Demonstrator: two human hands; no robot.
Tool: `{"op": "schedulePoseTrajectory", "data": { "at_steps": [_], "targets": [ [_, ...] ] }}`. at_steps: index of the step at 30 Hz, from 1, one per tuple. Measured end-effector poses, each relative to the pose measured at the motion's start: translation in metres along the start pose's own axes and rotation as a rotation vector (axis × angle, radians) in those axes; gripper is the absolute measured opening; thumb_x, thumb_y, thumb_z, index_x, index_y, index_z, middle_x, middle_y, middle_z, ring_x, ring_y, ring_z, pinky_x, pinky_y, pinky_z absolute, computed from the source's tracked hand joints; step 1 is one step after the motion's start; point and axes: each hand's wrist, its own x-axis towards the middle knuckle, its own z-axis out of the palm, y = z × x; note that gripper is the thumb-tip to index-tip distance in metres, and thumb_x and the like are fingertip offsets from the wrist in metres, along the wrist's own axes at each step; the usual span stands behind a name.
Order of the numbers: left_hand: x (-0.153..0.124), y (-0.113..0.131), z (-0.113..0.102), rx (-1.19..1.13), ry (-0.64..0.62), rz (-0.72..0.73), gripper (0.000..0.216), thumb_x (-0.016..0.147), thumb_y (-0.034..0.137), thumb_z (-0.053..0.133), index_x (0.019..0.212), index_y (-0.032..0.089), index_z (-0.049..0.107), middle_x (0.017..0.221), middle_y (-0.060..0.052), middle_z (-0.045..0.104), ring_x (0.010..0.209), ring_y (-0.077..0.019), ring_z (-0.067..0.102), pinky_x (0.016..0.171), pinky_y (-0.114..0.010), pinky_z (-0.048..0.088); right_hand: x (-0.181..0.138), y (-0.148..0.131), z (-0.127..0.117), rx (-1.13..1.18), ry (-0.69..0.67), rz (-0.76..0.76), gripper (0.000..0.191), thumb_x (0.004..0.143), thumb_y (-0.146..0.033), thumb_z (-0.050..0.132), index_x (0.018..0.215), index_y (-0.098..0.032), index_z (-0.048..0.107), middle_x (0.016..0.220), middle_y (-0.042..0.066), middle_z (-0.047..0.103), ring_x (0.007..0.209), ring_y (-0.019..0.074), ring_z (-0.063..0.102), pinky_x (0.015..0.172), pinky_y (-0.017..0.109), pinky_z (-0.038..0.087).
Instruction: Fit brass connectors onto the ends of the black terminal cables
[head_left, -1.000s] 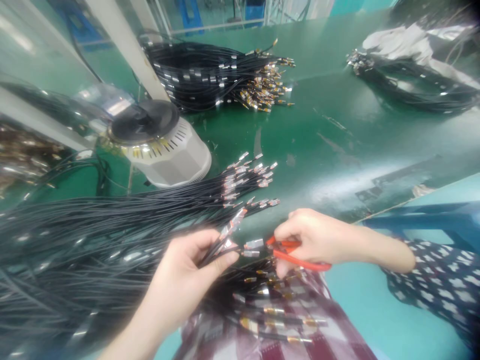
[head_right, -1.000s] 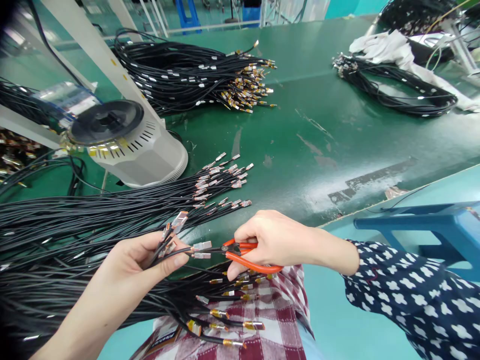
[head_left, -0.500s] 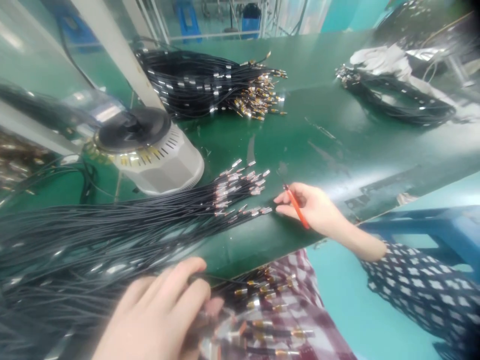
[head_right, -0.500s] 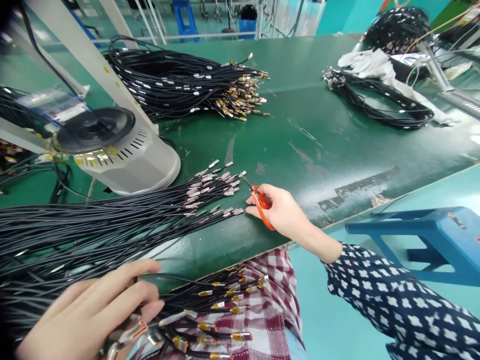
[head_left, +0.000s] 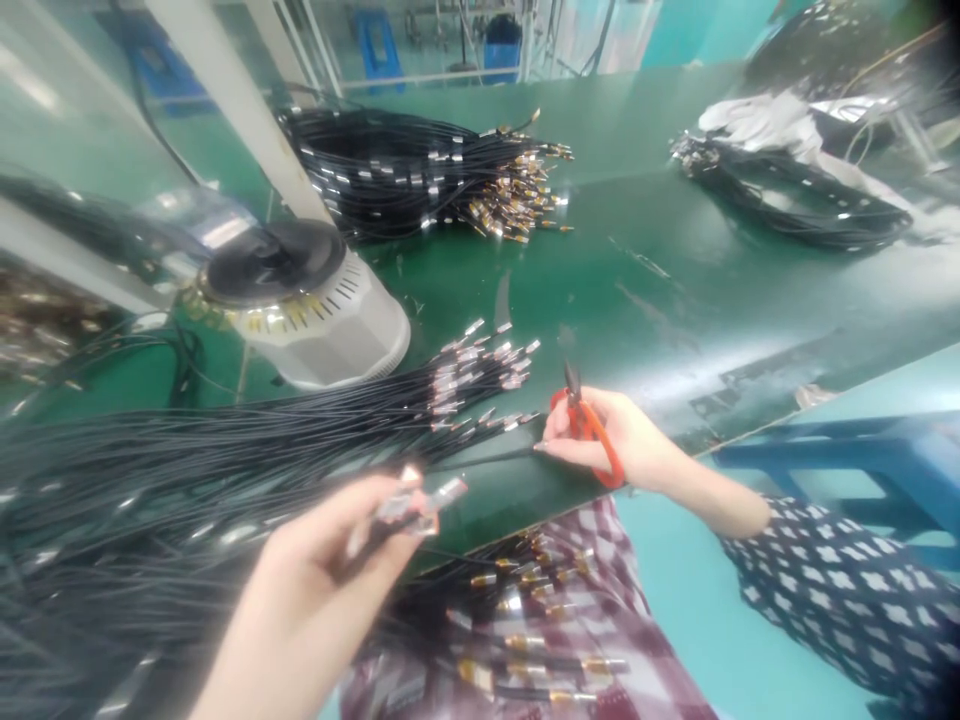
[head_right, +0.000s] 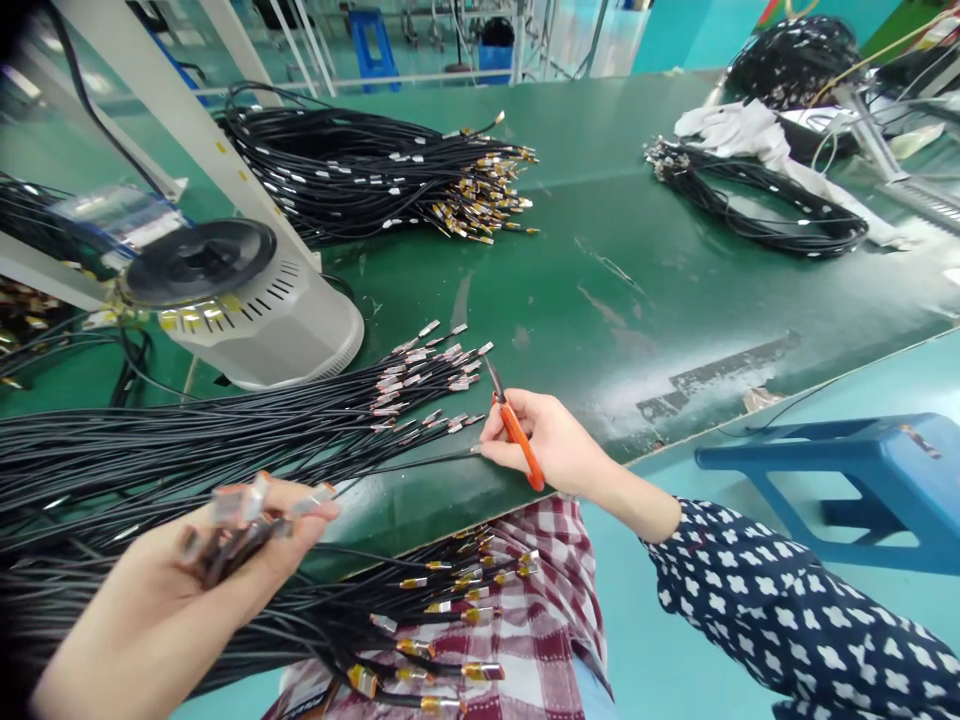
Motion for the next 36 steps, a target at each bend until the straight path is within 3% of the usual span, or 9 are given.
{"op": "schedulePoseTrajectory", "data": {
  "at_steps": [5,9,11,15,21,24,29,32,36],
  "targets": [
    [-0.005,-0.006,0.020,0.053,-0.257,0.244,0.041,0.079,0.011,0.060,0.114,0.031,0.068,0.118,-0.002,0.070,0.106,-0.0211,0.066,0.092,-0.028,0.051,-0.022,-0.010,0.025,0.419,-0.194,0.085,0.030,0.067,-0.012,0.078,0.069,-0.019,0.049,0.070,-0.002,0.067,0.067,0.0149,0.069,0.066,0.026,0.054],
    [-0.012,-0.008,0.020,0.021,-0.433,0.273,0.028,0.082,0.004,0.050,0.089,0.026,0.068,0.091,0.000,0.070,0.080,-0.0140,0.067,0.071,-0.019,0.052,-0.026,-0.018,0.034,0.455,-0.314,0.142,0.029,0.066,-0.010,0.077,0.067,-0.018,0.049,0.071,-0.001,0.067,0.063,0.0129,0.066,0.061,0.024,0.053],
    [-0.016,-0.007,0.017,-0.004,-0.394,0.282,0.029,0.083,0.004,0.047,0.086,0.025,0.065,0.090,-0.001,0.068,0.078,-0.0136,0.065,0.070,-0.020,0.051,-0.016,-0.016,0.030,0.356,-0.237,0.089,0.027,0.067,-0.014,0.078,0.070,-0.018,0.052,0.077,0.002,0.069,0.071,0.0158,0.068,0.067,0.028,0.055],
    [-0.019,-0.006,0.010,0.001,-0.204,0.298,0.025,0.082,0.009,0.051,0.084,0.028,0.068,0.104,-0.002,0.067,0.096,-0.0192,0.062,0.080,-0.025,0.050,0.012,-0.003,0.021,-0.013,0.064,-0.048,0.024,0.071,-0.023,0.078,0.073,-0.017,0.054,0.093,0.007,0.070,0.079,0.0175,0.066,0.077,0.033,0.053],
    [-0.014,-0.005,0.003,0.001,0.011,0.064,0.023,0.086,0.035,0.056,0.069,0.025,0.067,0.062,0.001,0.064,0.055,-0.0156,0.058,0.049,-0.021,0.048,0.026,0.004,0.034,-0.082,0.085,-0.142,0.024,0.073,-0.027,0.076,0.075,-0.018,0.054,0.083,0.005,0.070,0.074,0.0183,0.066,0.072,0.033,0.052],
    [-0.006,-0.002,0.002,0.027,0.084,-0.008,0.019,0.080,0.039,0.063,0.071,0.025,0.071,0.069,0.000,0.072,0.065,-0.0189,0.066,0.058,-0.023,0.054,0.022,-0.010,0.036,0.042,0.073,-0.057,0.030,0.065,-0.023,0.082,0.067,-0.018,0.052,0.073,0.003,0.070,0.070,0.0173,0.067,0.070,0.031,0.053],
    [0.013,0.001,0.012,-0.076,0.043,-0.049,0.022,0.079,0.038,0.065,0.092,0.025,0.077,0.098,-0.002,0.078,0.102,-0.0260,0.068,0.090,-0.032,0.053,0.016,-0.033,0.035,0.196,0.014,0.100,0.031,0.058,-0.018,0.085,0.065,-0.017,0.055,0.066,0.001,0.072,0.063,0.0151,0.067,0.067,0.028,0.053],
    [0.025,0.000,0.020,-0.156,-0.081,-0.061,0.027,0.081,0.038,0.065,0.101,0.023,0.076,0.107,-0.003,0.076,0.106,-0.0270,0.066,0.092,-0.034,0.051,0.015,-0.037,0.035,0.235,-0.020,0.096,0.028,0.060,-0.016,0.083,0.066,-0.016,0.056,0.066,0.001,0.072,0.062,0.0134,0.066,0.066,0.026,0.053],
    [0.035,-0.007,0.029,-0.164,-0.228,-0.065,0.025,0.082,0.036,0.066,0.099,0.021,0.076,0.101,-0.002,0.078,0.099,-0.0263,0.067,0.087,-0.033,0.052,0.015,-0.041,0.037,0.284,-0.066,0.082,0.030,0.062,-0.016,0.083,0.071,-0.017,0.055,0.065,-0.001,0.070,0.061,0.0125,0.065,0.065,0.025,0.051]
  ]
}}
